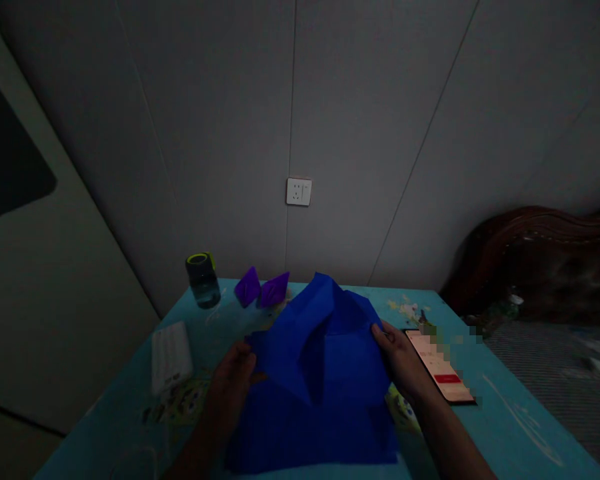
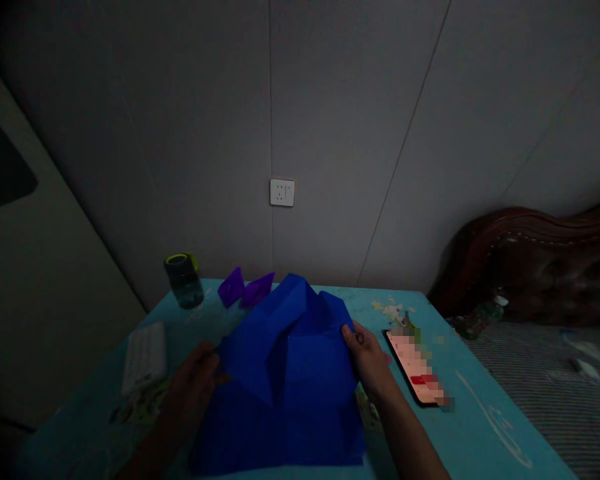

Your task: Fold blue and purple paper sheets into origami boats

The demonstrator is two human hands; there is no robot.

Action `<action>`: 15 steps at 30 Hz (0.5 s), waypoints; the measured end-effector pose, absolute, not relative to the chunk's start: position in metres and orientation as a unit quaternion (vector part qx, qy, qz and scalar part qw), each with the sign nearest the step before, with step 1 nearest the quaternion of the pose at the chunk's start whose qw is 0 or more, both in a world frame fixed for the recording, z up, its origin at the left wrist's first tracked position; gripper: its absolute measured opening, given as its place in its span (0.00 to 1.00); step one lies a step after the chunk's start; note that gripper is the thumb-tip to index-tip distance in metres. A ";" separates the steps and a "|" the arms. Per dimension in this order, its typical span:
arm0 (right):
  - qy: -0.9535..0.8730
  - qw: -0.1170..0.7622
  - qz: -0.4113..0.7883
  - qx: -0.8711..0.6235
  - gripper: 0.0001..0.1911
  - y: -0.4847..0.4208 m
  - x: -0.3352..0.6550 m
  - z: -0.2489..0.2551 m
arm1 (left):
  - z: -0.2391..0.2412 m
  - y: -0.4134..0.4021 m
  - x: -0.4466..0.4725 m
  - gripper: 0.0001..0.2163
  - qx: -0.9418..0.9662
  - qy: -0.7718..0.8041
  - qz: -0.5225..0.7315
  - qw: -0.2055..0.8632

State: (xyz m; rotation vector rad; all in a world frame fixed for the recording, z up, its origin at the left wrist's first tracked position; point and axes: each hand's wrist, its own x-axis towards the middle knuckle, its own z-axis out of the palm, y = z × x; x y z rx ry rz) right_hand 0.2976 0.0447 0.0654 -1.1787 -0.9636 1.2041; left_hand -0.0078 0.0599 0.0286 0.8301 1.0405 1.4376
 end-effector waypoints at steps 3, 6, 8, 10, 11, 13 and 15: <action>-0.416 0.536 0.543 -0.494 0.23 0.034 0.293 0.070 | 0.032 0.055 -0.015 0.18 0.406 0.427 0.522 0.617; -0.433 0.505 0.576 -0.475 0.25 0.028 0.282 0.074 | 0.045 0.058 -0.009 0.22 0.434 0.422 0.486 0.631; -0.434 0.502 0.585 -0.467 0.25 0.025 0.275 0.075 | 0.056 0.060 0.000 0.20 0.482 0.430 0.484 0.590; -0.429 0.502 0.593 -0.461 0.23 0.024 0.269 0.076 | 0.063 0.059 0.009 0.15 0.527 0.420 0.493 0.551; -0.426 0.501 0.598 -0.459 0.22 0.024 0.268 0.077 | 0.064 0.058 0.012 0.12 0.538 0.419 0.493 0.541; -0.421 0.498 0.604 -0.457 0.20 0.023 0.266 0.077 | 0.064 0.055 0.015 0.09 0.527 0.432 0.485 0.548; -0.416 0.493 0.609 -0.461 0.19 0.023 0.267 0.076 | 0.059 0.052 0.015 0.12 0.475 0.450 0.479 0.585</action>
